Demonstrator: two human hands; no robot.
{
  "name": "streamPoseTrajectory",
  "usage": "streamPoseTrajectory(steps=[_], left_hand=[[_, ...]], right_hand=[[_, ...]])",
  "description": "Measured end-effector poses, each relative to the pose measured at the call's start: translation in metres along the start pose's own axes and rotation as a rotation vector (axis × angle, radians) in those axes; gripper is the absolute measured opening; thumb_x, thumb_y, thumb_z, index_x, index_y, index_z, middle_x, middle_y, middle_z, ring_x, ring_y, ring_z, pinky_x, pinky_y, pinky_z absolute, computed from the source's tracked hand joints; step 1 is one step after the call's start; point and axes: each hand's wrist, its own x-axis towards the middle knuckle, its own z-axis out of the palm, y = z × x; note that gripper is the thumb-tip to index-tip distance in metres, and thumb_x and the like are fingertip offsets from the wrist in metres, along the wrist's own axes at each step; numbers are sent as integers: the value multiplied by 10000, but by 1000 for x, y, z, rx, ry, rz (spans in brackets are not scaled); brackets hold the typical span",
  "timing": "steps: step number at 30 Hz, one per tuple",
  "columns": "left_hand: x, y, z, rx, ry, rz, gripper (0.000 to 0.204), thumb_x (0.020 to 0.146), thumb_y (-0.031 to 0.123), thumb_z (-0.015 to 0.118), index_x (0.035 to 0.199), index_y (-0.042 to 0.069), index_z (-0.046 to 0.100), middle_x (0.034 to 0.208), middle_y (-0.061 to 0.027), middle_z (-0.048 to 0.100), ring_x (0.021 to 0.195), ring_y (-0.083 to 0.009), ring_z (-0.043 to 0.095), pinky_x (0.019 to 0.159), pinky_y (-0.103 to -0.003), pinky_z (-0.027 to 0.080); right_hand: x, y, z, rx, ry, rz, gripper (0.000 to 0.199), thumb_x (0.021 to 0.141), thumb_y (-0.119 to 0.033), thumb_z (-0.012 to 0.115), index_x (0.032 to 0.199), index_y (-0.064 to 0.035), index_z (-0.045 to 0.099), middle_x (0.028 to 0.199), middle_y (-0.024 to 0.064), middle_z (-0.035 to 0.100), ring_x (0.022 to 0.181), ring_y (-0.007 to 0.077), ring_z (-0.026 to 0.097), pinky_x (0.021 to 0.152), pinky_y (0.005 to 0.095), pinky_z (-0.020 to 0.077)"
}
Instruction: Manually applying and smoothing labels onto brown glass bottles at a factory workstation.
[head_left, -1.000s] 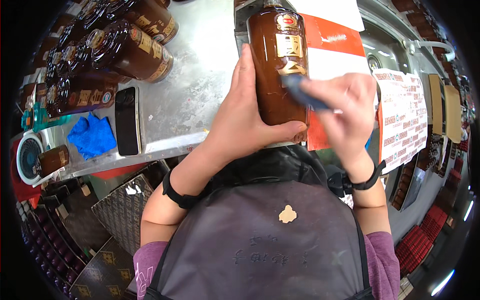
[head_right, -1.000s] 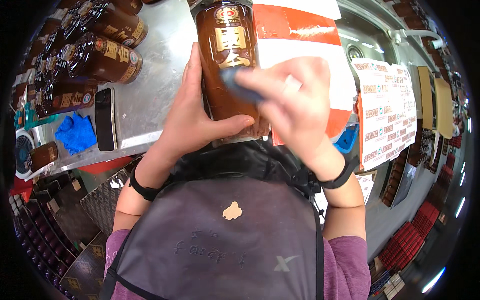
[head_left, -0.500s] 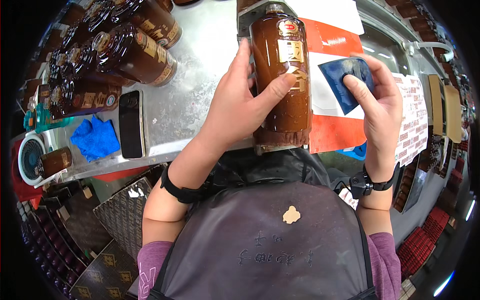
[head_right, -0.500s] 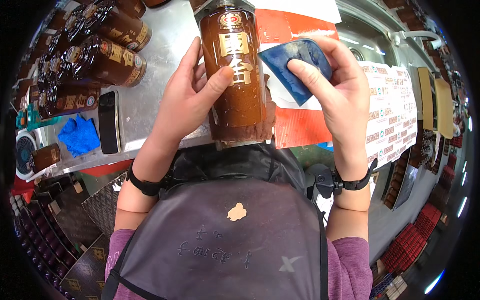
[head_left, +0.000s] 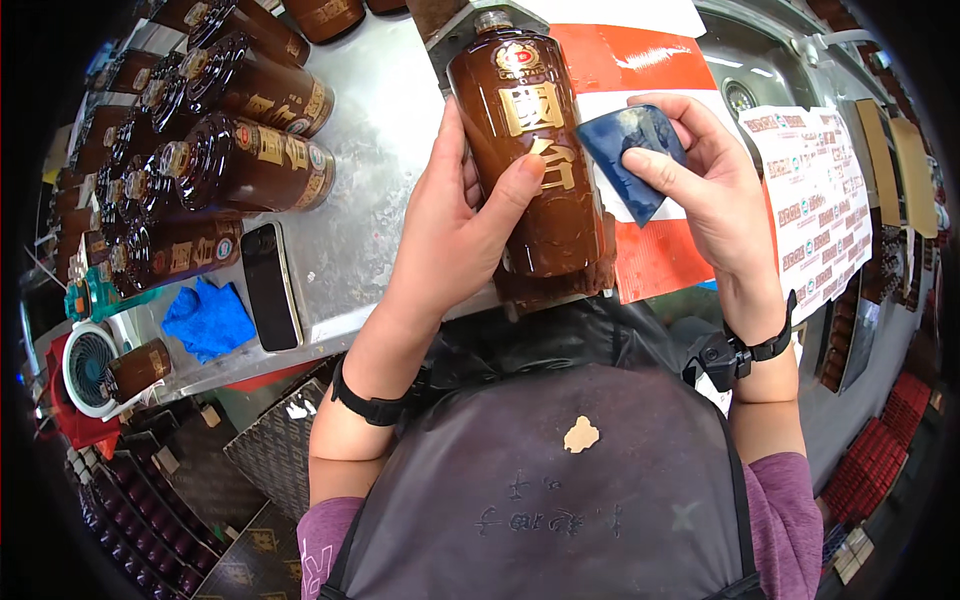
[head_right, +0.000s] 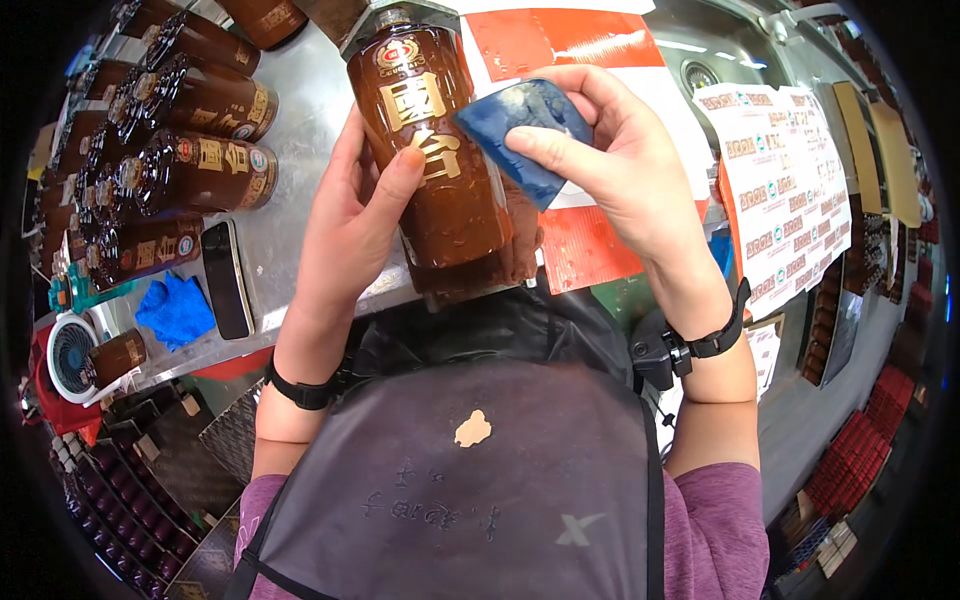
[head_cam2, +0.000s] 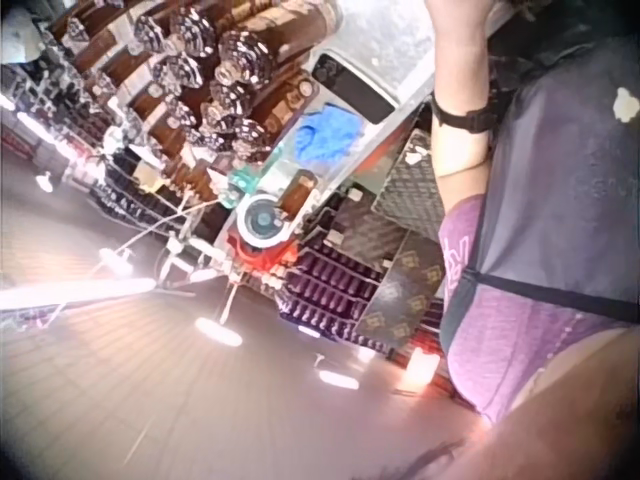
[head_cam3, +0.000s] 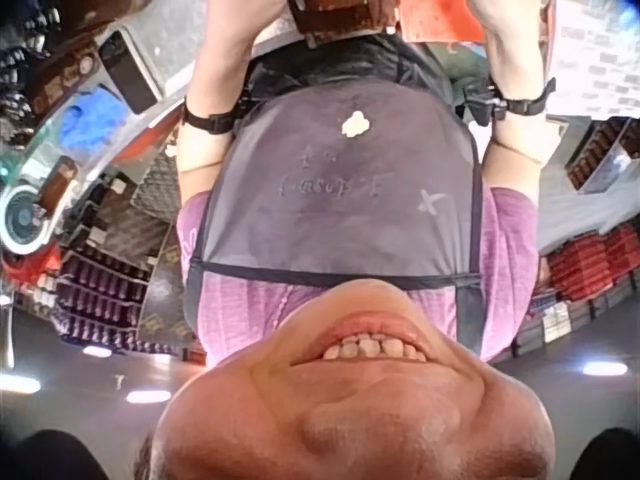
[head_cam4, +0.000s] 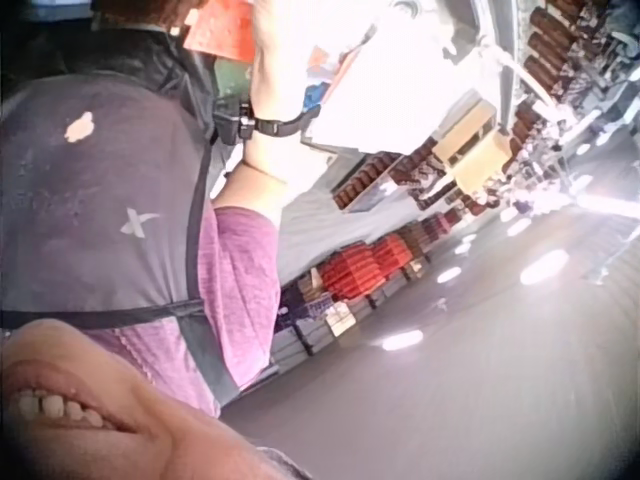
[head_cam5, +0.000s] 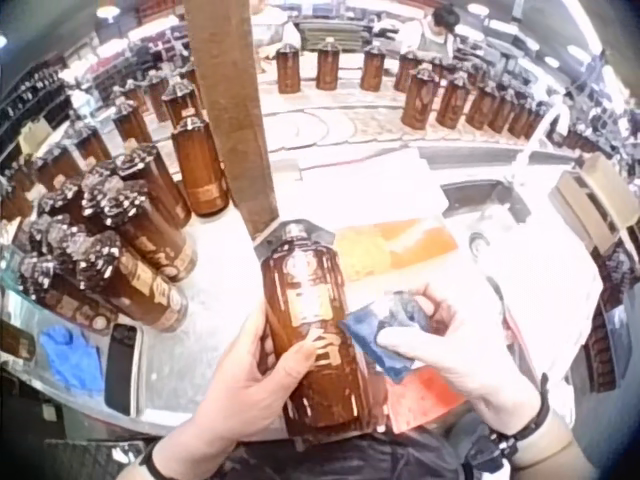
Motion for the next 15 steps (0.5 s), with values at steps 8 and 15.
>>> streamPoseTrajectory(steps=[8,15], left_hand=[[-7,-6,-7,23,-25,-16,885,963,157,667,1545,-63,39,1398,-175,488,1254,-209,523,1068,-336,426],[-27,12,-6,595,-124,-11,1453,620,435,932,1498,-137,-75,1517,-343,254,1424,-425,325,1148,-418,335]], right_hand=[[7,-12,16,-275,51,-225,251,834,-30,735,1078,-23,679,946,37,696,820,113,641,754,265,517],[-28,-31,37,-934,-347,-841,354,656,55,710,991,-54,734,857,64,662,785,244,600,711,351,468]])
